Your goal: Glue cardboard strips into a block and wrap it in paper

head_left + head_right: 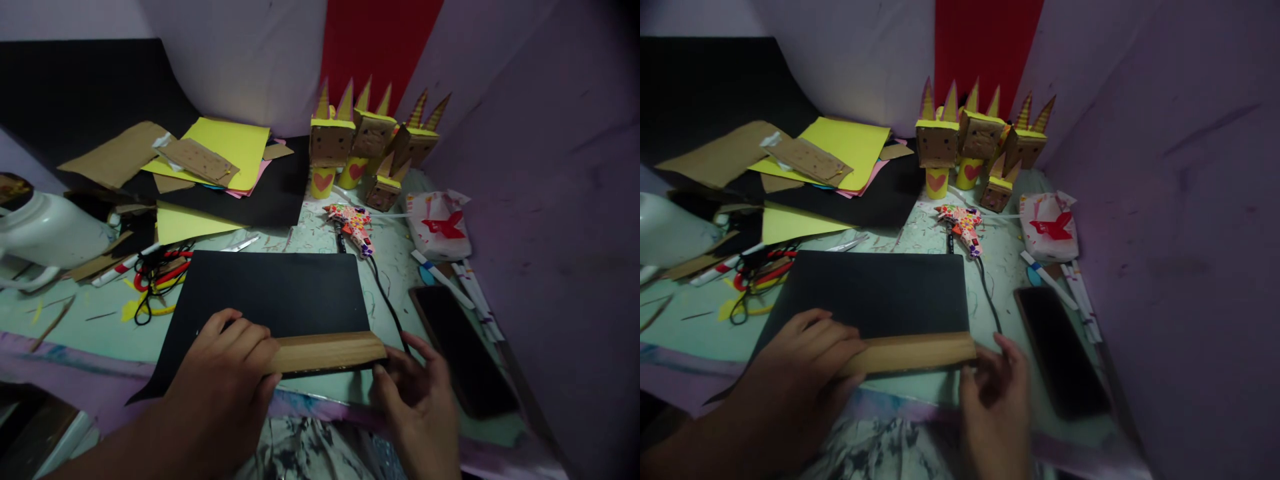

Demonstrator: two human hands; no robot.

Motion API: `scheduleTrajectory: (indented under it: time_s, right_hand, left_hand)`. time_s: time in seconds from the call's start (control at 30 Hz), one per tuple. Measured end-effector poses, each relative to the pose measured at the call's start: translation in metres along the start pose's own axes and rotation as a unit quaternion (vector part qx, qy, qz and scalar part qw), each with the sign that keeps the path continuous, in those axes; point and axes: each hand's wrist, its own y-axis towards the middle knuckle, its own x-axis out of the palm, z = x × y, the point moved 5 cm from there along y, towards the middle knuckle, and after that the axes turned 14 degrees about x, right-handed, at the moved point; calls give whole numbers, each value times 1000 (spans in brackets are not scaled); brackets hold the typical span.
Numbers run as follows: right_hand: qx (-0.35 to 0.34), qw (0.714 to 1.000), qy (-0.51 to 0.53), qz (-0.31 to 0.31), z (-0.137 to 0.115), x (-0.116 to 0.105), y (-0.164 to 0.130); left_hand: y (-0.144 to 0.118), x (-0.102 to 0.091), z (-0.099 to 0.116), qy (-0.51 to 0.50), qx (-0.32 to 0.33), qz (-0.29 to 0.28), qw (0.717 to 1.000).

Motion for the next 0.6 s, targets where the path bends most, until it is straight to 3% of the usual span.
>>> scheduleTrajectory:
  time_s: [0.07, 0.1, 0.17, 0.23, 0.3, 0.37, 0.47, 0.6]
  right_hand:
    - [-147, 981, -105, 70, -18, -6, -11]
    - [-238, 956, -157, 71, -28, -2, -18]
    - [-386, 892, -234, -3, -43, 14, -30]
    - [-448, 840, -286, -110, -48, 34, -34]
    - [-450, 821, -309, -166, -52, 49, -31]
    - [-442, 822, -306, -187, -54, 58, -25]
    - [-406, 852, -268, -193, -54, 63, -16]
    - [-316, 895, -229, -215, -44, 63, -5]
  left_hand:
    - [1, 0, -1, -5, -3, 1, 1000]
    - [1, 0, -1, -10, -4, 1, 1000]
    - [2, 1, 0, -20, -5, -1, 1000]
    - [3, 2, 1, -28, -6, -8, 1000]
    - [3, 2, 1, -35, -7, -22, 999]
    - [1, -2, -3, -51, -7, -33, 998]
    - [-11, -17, -18, -78, -14, -18, 997]
    - [-42, -37, -39, -87, -39, 49, 994]
